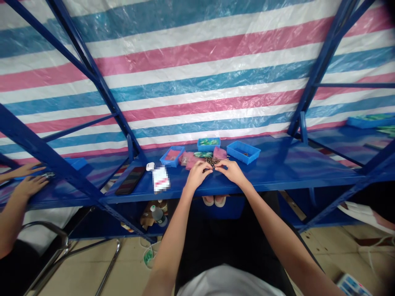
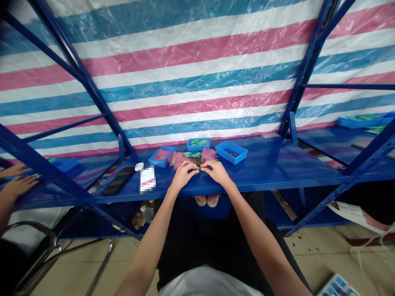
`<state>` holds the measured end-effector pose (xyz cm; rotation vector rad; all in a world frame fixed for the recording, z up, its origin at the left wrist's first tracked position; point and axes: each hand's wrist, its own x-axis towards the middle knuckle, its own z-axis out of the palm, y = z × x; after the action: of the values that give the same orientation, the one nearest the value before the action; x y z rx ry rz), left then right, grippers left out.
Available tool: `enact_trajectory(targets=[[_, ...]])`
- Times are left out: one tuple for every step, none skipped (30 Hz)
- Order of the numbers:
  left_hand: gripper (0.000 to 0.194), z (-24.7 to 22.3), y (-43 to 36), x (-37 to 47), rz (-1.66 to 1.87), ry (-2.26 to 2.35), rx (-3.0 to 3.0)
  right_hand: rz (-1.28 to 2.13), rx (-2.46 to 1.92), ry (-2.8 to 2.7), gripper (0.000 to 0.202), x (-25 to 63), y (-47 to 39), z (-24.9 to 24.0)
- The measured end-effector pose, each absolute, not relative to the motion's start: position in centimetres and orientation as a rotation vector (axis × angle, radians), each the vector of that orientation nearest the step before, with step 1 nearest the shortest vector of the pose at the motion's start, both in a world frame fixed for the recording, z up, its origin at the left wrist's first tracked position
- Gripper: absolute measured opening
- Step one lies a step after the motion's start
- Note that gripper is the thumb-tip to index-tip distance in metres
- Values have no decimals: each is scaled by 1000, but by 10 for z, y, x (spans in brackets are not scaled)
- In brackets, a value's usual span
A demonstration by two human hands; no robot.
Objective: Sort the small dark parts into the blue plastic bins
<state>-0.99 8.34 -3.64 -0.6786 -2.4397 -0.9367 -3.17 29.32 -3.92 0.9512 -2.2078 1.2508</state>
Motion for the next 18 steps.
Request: enact_trajectory(targets=[[14, -35, 84, -9, -911, -2451, -660, 1253, 888, -2186, 17, -32, 293, -40], [14, -34, 84, -8, -888, -2457, -633, 1245, 819, -2165, 19, -32, 294, -40], [14, -34, 83, -8, -869, -2458, -602, 1225, 748, -2146, 21, -32, 295, -39], [14, -33, 83, -7, -854, -2454, -571, 1192, 682, -2126, 23, -34, 297, -39], [14, -33, 83, -7, -843, -2446, -542, 1138, 629, -2110, 25, -36, 301, -37], [14, -33, 83, -6, -834, -2435, -518, 1062, 584, -2099, 26, -38, 307, -36], [13, -33, 82, -6, -827, -2423, -499, 967, 547, -2092, 27, -42, 315, -34], [13, -34, 82, -6, -820, -2411, -483, 850, 520, -2091, 28, -46, 324, -32], [13, -34, 81, -6, -812, -2402, -469, 724, 473, -2094, 28, -50, 334, -31], [12, -35, 81, -6, -804, -2394, -456, 617, 407, -2094, 29, -53, 344, -30], [12, -35, 80, -6, -797, -2389, -442, 541, 328, -2085, 30, -56, 353, -30], [12, -36, 80, -7, -790, -2382, -428, 485, 255, -2076, 31, -58, 361, -31], [12, -36, 79, -7, -787, -2372, -412, 445, 197, -2075, 31, -59, 367, -32], [11, -36, 79, -8, -786, -2361, -399, 418, 150, -2075, 32, -59, 370, -34], [11, -37, 78, -9, -788, -2351, -390, 401, 123, -2075, 34, -58, 371, -36], [11, -37, 78, -10, -790, -2343, -383, 389, 120, -2078, 35, -56, 369, -38], [11, -37, 77, -11, -790, -2340, -377, 383, 142, -2083, 36, -53, 365, -39], [12, -37, 77, -12, -789, -2342, -374, 380, 191, -2095, 35, -50, 359, -40]])
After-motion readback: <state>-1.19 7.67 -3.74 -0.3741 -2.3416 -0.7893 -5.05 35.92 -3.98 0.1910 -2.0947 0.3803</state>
